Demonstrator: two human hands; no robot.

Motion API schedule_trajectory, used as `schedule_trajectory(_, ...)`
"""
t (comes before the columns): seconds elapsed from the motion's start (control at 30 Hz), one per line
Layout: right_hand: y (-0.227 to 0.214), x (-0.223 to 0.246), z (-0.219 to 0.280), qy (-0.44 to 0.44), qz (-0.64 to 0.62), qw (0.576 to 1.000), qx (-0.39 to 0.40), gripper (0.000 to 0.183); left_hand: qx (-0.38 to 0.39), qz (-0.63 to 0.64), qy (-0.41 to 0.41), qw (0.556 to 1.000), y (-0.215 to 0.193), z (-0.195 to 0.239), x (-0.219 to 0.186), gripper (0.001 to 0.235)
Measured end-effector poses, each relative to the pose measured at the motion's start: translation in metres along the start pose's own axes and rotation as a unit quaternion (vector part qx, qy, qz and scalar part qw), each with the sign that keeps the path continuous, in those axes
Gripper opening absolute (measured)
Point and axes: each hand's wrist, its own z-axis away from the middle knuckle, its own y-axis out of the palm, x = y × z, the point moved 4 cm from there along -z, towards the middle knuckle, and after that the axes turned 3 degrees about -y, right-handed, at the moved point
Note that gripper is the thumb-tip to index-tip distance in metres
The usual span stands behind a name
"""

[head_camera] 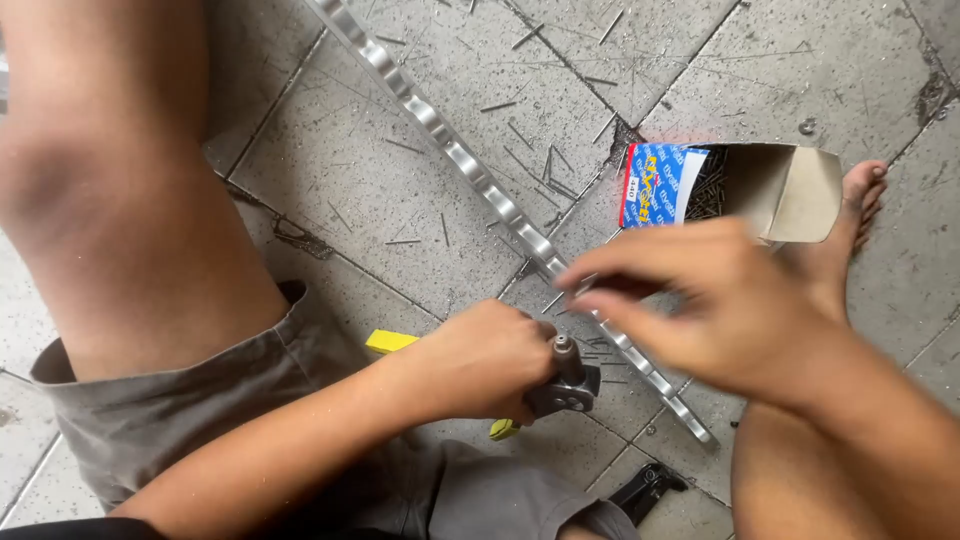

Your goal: Using a hand riveter to secure rivets into a long metal strip while sitting on the floor.

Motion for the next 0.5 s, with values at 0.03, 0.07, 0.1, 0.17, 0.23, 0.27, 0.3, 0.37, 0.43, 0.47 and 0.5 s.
schedule_trajectory(0.03,0.005,0.001,0.0,0.0,0.0,1.0,-0.002,0.026,0.001,-0.002,0.001,1.0,0.0,0.001,0.001,0.04)
schedule_trajectory(0.07,0.012,0.002,-0.001,0.011,-0.022,1.0,0.006,0.03,-0.009,0.014,-0.005,1.0,-0.001,0.002,0.003,0.03)
schedule_trajectory(0.1,0.018,0.003,-0.001,0.023,-0.045,0.999,0.021,0.035,-0.021,0.035,-0.013,0.999,0.0,0.003,0.003,0.02)
schedule_trajectory(0.17,0.016,0.003,-0.001,0.015,-0.045,0.999,0.017,0.034,-0.018,0.036,-0.017,0.999,0.0,0.002,0.005,0.023)
schedule_trajectory(0.23,0.015,0.002,-0.002,0.007,-0.043,0.999,0.01,0.034,-0.017,0.034,-0.018,0.999,0.002,0.001,0.006,0.025)
schedule_trajectory(0.27,0.017,0.0,-0.002,0.008,-0.043,0.999,0.021,0.035,-0.027,0.039,-0.013,0.999,0.003,-0.001,0.006,0.024)
schedule_trajectory(0.3,0.019,-0.001,-0.002,0.009,-0.046,0.998,0.032,0.035,-0.035,0.043,-0.009,0.998,0.004,-0.001,0.006,0.022)
schedule_trajectory(0.37,0.021,-0.004,-0.002,0.01,-0.045,0.998,0.039,0.033,-0.024,0.045,-0.01,0.999,0.007,-0.001,0.009,0.027)
schedule_trajectory(0.43,0.022,-0.008,0.001,0.01,-0.045,0.998,0.049,0.032,-0.014,0.048,-0.012,0.999,0.005,0.002,0.01,0.032)
schedule_trajectory(0.47,0.024,-0.011,0.004,0.017,-0.045,0.995,0.092,0.045,-0.032,0.082,-0.028,0.996,-0.001,0.003,0.012,0.037)
schedule_trajectory(0.5,0.025,-0.013,0.007,0.023,-0.045,0.989,0.136,0.063,-0.051,0.116,-0.044,0.991,-0.008,0.006,0.014,0.042)
